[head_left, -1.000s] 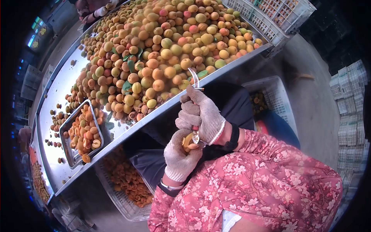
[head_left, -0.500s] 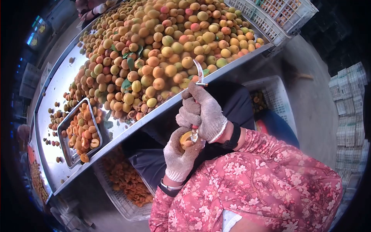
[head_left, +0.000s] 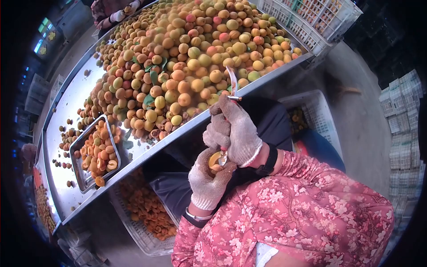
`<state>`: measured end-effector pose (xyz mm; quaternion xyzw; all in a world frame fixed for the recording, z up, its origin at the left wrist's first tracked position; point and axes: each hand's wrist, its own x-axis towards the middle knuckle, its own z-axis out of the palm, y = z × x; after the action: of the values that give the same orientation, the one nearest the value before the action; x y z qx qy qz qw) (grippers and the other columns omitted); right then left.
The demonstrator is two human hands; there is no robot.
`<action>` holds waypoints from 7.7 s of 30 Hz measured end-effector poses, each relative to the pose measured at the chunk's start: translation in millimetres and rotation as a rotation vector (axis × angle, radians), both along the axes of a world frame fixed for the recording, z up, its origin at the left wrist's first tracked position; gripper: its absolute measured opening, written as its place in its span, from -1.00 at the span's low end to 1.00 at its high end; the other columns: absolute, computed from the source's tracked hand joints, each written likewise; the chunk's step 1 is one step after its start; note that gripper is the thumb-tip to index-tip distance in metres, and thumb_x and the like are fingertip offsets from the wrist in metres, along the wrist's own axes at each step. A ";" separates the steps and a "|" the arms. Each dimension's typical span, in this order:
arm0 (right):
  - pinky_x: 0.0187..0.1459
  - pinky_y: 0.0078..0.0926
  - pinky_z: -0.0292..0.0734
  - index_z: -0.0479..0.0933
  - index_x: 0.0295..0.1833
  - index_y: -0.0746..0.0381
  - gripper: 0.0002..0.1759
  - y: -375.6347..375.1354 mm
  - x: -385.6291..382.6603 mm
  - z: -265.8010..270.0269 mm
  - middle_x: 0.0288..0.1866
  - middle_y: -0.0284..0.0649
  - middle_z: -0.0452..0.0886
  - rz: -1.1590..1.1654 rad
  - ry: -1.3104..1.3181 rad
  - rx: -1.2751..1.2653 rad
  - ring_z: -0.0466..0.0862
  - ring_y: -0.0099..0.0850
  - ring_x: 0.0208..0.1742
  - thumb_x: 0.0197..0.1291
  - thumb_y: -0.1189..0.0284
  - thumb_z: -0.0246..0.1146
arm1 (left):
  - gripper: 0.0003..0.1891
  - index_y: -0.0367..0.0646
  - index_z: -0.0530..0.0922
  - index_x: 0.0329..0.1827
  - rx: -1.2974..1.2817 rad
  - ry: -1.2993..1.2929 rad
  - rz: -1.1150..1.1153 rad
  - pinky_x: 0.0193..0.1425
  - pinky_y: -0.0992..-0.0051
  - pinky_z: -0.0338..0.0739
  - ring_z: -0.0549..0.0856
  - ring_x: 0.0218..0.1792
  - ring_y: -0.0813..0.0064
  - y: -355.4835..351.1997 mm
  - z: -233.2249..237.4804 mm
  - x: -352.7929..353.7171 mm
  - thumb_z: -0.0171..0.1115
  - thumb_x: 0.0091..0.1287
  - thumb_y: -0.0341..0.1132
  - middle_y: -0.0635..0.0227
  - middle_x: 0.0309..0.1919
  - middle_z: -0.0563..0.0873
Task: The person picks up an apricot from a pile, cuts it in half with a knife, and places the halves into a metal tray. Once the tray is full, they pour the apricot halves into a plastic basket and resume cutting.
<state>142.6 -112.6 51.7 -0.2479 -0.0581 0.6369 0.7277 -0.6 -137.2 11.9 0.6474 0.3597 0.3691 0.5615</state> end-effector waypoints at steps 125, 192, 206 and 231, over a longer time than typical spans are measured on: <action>-0.38 -0.71 0.41 0.43 0.07 0.30 -0.72 -34.9 59.4 -36.7 -0.27 -0.40 0.50 0.278 -1.032 -0.072 0.44 -0.72 -0.37 0.32 0.42 0.23 | -0.59 -0.11 0.57 -0.18 0.807 1.186 0.152 -0.24 0.21 0.55 0.69 -0.35 0.21 188.9 -38.4 56.2 0.41 0.09 0.00 0.20 -0.26 0.62; -0.35 -0.42 0.50 0.50 -0.08 0.34 -0.81 -75.6 57.0 -17.8 -0.46 -0.07 0.62 0.472 -1.617 0.130 0.70 -0.23 -0.41 0.39 0.41 0.17 | -0.62 -0.12 0.55 -0.14 0.182 0.381 0.028 -0.15 0.20 0.60 0.70 -0.22 0.00 13.0 -7.4 32.0 0.45 0.01 -0.22 0.08 -0.28 0.69; -0.32 -0.32 0.55 0.52 -0.07 0.26 -0.83 -89.4 55.9 -28.4 -0.41 -0.02 0.65 0.353 -1.611 0.055 0.74 -0.08 -0.31 0.38 0.38 0.20 | -0.64 -0.13 0.57 -0.19 0.244 0.314 0.014 -0.15 0.29 0.61 0.73 -0.26 0.14 13.4 1.6 35.9 0.49 -0.03 -0.29 0.18 -0.31 0.68; -0.35 -0.20 0.55 0.48 -0.05 0.22 -0.77 -86.2 59.7 -28.2 -0.42 0.04 0.63 0.369 -1.595 0.086 0.68 0.04 -0.32 0.36 0.30 0.23 | -0.56 -0.17 0.54 -0.08 0.211 0.337 -0.007 -0.09 0.37 0.60 0.73 -0.21 0.22 11.2 3.3 39.2 0.47 -0.05 -0.35 0.20 -0.26 0.69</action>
<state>202.4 -198.8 23.5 -0.5848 -0.6224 0.3758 0.3598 38.6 -126.1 15.2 0.7567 0.4056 0.2891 0.4235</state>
